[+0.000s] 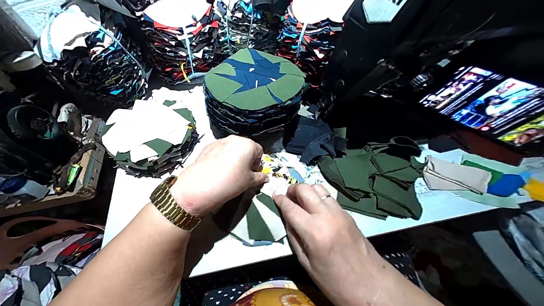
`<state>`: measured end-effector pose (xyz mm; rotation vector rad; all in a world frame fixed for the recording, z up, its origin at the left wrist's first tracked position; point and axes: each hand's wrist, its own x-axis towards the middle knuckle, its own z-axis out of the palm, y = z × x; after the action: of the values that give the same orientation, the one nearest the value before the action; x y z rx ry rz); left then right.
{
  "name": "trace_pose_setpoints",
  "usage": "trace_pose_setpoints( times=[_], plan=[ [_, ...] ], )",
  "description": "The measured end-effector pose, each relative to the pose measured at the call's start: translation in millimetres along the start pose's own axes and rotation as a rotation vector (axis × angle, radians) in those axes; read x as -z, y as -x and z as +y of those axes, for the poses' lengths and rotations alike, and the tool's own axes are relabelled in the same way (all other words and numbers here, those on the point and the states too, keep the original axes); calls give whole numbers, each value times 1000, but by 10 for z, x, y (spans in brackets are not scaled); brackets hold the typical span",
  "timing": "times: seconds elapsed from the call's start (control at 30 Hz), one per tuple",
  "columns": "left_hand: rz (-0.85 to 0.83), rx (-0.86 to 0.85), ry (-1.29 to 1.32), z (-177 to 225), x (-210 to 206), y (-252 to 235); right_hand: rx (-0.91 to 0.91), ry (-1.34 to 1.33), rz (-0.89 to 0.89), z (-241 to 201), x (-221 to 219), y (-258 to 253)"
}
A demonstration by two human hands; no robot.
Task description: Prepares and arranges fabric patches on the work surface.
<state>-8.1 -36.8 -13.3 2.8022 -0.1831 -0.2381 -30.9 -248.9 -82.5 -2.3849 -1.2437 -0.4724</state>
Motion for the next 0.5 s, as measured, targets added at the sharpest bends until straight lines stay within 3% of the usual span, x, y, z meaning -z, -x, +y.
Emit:
trace_pose_setpoints(
  times=[0.2, 0.33, 0.5],
  plan=[
    [58, -133, 171, -103, -45, -35, -52, -225, 57, 236, 319, 76],
    [60, -281, 571, -107, -65, -74, -179, -107, 98, 691, 630, 121],
    [-132, -194, 1190, -27, -87, -30, -246, -198, 50, 912, 602, 201]
  ],
)
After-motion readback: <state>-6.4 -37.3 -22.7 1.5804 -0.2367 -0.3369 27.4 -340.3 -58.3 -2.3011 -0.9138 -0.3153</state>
